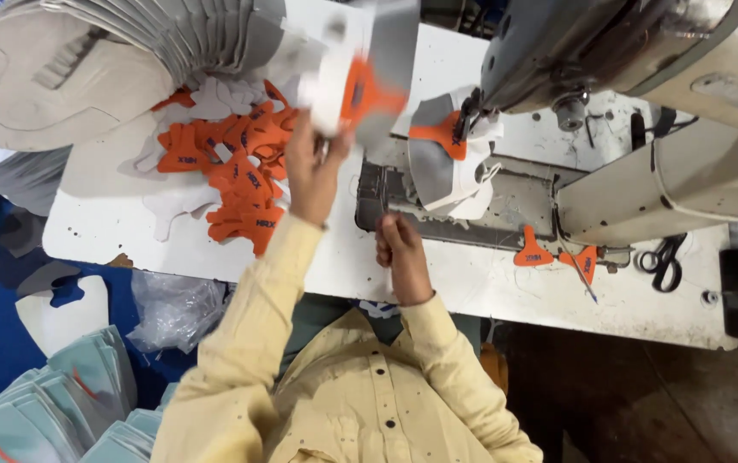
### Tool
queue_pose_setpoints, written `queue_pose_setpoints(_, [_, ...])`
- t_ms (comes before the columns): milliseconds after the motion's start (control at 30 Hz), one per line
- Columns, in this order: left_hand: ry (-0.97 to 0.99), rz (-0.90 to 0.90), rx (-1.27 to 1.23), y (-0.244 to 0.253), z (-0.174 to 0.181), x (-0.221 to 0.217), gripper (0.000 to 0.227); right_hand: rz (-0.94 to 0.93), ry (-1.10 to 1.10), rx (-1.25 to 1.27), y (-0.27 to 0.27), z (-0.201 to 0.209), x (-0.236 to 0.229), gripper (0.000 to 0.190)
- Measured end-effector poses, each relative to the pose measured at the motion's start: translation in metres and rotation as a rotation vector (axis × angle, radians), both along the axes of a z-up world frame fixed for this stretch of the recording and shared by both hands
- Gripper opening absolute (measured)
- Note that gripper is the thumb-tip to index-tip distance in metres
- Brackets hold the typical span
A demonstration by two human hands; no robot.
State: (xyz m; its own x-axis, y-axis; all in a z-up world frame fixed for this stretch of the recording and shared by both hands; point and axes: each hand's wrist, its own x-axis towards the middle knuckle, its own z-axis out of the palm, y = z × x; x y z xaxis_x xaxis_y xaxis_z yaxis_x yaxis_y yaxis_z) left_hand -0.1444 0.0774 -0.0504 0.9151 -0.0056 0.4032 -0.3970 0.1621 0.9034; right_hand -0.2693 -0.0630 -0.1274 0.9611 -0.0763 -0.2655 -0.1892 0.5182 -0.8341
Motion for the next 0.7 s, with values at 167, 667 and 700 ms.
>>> queue_pose_setpoints(167, [-0.01,-0.259,-0.148,-0.018,-0.008,0.01,0.06,-0.171,0.047,-0.305,-0.03,-0.028,-0.063,0.02])
queue_pose_setpoints(667, [0.212,-0.107,0.297,-0.007,-0.092,-0.088,0.027,-0.41,0.09,-1.978,-0.266,-0.069,-0.029,0.028])
queue_pose_setpoints(700, [0.215,-0.092,0.334,-0.008,-0.089,-0.084,0.026,-0.409,0.036,-2.051,-0.266,-0.065,-0.022,0.03])
